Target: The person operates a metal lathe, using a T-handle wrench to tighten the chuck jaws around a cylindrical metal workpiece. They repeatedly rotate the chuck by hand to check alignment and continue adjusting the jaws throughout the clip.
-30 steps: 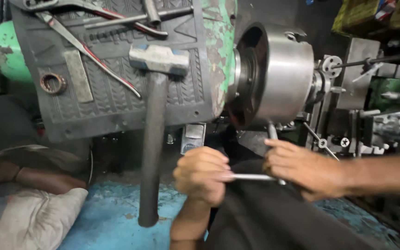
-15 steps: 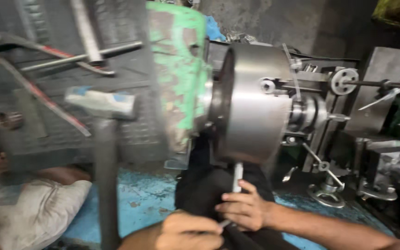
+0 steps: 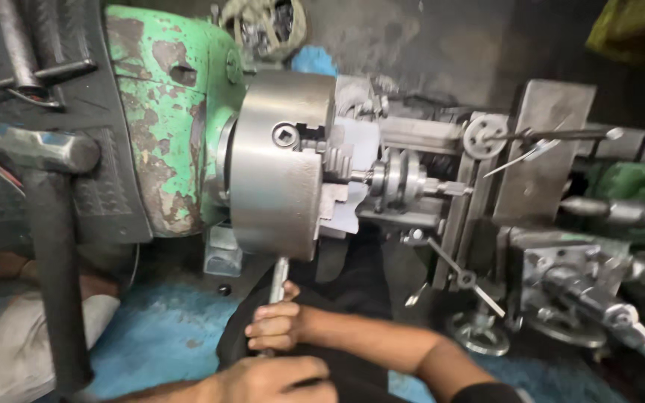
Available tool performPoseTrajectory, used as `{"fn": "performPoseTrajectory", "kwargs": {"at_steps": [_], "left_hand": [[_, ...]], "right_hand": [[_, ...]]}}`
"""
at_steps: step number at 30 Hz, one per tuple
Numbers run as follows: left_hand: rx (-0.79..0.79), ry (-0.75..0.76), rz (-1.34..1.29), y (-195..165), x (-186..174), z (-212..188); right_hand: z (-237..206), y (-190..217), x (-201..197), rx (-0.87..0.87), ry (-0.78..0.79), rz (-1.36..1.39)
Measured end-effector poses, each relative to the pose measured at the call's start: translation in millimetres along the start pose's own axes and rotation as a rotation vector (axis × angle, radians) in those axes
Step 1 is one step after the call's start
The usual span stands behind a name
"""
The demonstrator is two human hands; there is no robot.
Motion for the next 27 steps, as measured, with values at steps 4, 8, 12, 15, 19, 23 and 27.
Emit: {"fn": "performPoseTrajectory", "kwargs": {"at_steps": [4,8,12,15,19,23,27], "left_hand": [[0.259,-0.096,0.227,-6,-36,30],[0.251,-0.321,-0.405,-23,-106,65],[-0.031,-0.593,-0.526,-2,-144,85],[-0.241,-0.764,-0.733,16,-150,47],[-0.522,-0.844,-0.570,46,-131,-32],[-0.822,-0.607,-0.160,80,-88,-107],[-0.809,-0.438,0.553,100,-47,-154]], "right_hand": [[-11,8,2,-0.029,-0.045,0.023],[12,27,-5,0.015,0.100,0.064],[35,33,1,0.147,0.389,0.067],[47,22,13,0.265,0.558,0.034],[70,13,26,0.285,0.639,0.025],[71,57,41,0.084,0.940,0.223],[84,77,49,-0.089,1.019,0.210]]}}
Point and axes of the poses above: each hand's wrist, its own z-axis towards the middle knuckle, its own x-axis out of the palm, y = z × x, the point moved 10 cm from there along z, towards the middle knuckle, and after that the axes turned 15 degrees about -y, right-handed, at the moved point
